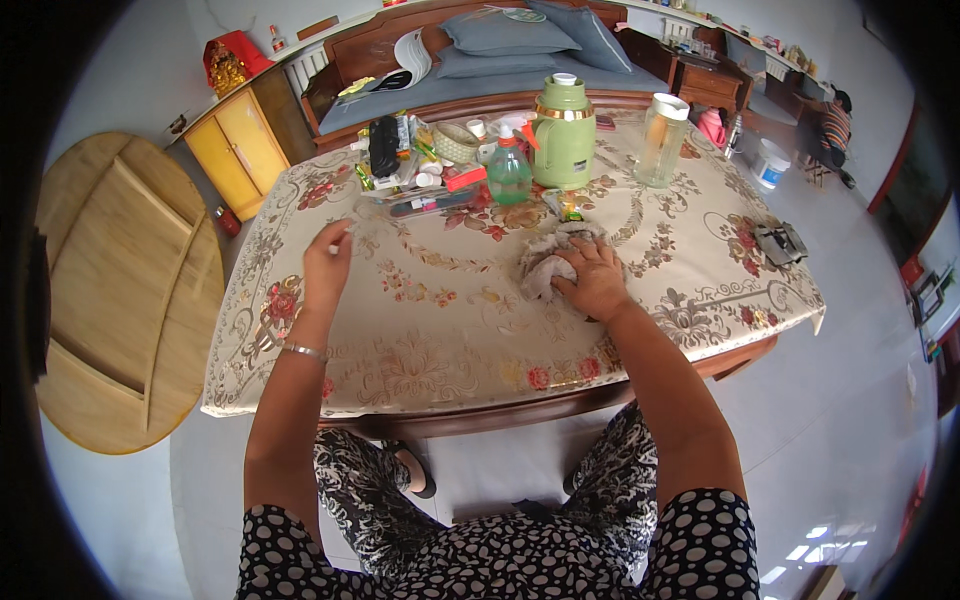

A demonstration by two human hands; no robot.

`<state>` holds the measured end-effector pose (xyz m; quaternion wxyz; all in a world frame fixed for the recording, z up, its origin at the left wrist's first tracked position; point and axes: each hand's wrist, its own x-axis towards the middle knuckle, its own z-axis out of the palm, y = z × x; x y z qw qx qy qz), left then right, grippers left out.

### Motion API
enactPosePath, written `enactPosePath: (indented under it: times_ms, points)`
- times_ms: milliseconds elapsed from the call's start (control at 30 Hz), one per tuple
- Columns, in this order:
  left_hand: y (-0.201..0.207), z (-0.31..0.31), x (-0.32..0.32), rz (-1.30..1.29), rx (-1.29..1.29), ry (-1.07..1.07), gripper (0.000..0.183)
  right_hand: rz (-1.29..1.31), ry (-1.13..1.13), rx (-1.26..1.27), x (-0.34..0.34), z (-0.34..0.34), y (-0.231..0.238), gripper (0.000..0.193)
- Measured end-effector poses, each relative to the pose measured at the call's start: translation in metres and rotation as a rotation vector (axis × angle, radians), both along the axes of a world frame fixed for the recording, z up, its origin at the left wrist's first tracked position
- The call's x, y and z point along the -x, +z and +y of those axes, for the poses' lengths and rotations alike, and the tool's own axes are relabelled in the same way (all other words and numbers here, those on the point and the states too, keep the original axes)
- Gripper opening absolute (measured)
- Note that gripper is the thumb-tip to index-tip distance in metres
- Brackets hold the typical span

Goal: The person wipes the surface of a dining table covered with a floral tablecloth using a cloth. The person moves around the table to clean different sections, including the edges and the center, while various items like bottles and containers remain on the table.

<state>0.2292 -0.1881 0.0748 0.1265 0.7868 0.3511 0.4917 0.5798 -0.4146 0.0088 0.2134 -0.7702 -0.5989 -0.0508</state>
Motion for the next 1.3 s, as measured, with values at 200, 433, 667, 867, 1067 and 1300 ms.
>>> enactPosePath:
  times_ms: [200, 433, 667, 867, 1067, 1300]
  points:
    - [-0.006, 0.041, -0.071, 0.156, 0.160, 0.064, 0.027, -0.019, 0.051, -0.084, 0.005, -0.001, 0.003, 0.046]
    - [-0.051, 0.066, -0.099, -0.050, 0.281, 0.190, 0.014, -0.012, 0.023, -0.070, 0.011, -0.001, 0.010, 0.044]
    - [-0.042, 0.098, -0.079, -0.886, 1.087, -0.047, 0.019, -0.007, 0.009, -0.040, 0.009, -0.003, 0.011, 0.045]
    - [-0.042, 0.129, -0.074, -0.993, 1.291, -0.101, 0.019, 0.007, -0.001, -0.003, 0.011, -0.003, 0.015, 0.045]
    - [-0.046, 0.145, -0.067, -1.003, 1.408, -0.147, 0.016, 0.015, 0.006, -0.004, 0.011, -0.001, 0.016, 0.045]
    - [-0.035, 0.108, -0.086, -1.210, 1.378, -0.261, 0.015, -0.009, 0.002, -0.031, 0.008, -0.002, 0.014, 0.045]
